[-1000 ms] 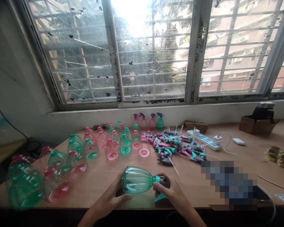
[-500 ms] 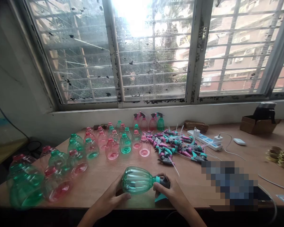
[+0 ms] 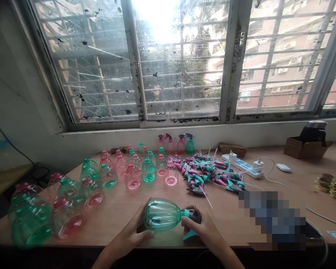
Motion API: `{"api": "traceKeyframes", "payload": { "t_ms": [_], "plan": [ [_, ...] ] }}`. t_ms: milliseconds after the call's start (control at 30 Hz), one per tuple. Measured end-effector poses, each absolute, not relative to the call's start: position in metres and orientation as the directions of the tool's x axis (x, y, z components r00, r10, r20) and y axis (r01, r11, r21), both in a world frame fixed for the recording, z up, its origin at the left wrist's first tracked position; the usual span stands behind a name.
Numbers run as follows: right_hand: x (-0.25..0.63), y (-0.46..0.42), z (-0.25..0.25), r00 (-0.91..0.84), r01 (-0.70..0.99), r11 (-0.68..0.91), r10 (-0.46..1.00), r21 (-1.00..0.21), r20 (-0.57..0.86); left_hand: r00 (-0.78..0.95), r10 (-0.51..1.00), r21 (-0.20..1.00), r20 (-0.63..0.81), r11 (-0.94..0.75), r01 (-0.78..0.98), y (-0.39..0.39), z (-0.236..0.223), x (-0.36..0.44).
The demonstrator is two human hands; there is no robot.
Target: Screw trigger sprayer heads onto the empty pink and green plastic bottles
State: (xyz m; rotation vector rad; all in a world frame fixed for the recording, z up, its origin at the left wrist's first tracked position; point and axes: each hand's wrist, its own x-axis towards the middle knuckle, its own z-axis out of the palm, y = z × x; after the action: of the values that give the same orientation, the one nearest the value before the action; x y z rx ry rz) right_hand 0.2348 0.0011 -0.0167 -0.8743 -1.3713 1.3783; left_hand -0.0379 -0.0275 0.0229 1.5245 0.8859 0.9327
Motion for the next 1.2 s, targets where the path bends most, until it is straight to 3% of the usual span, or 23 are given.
{"api": "traceKeyframes", "payload": {
  "t_ms": [1200],
  "plan": [
    [0.235, -0.001, -0.013, -0.282, -0.124, 0.129, 0.946, -0.984, 0.159, 0.435, 0.895, 0.988, 0.098, -0.141, 0.066, -0.026, 0.021, -0.039]
  ]
}}
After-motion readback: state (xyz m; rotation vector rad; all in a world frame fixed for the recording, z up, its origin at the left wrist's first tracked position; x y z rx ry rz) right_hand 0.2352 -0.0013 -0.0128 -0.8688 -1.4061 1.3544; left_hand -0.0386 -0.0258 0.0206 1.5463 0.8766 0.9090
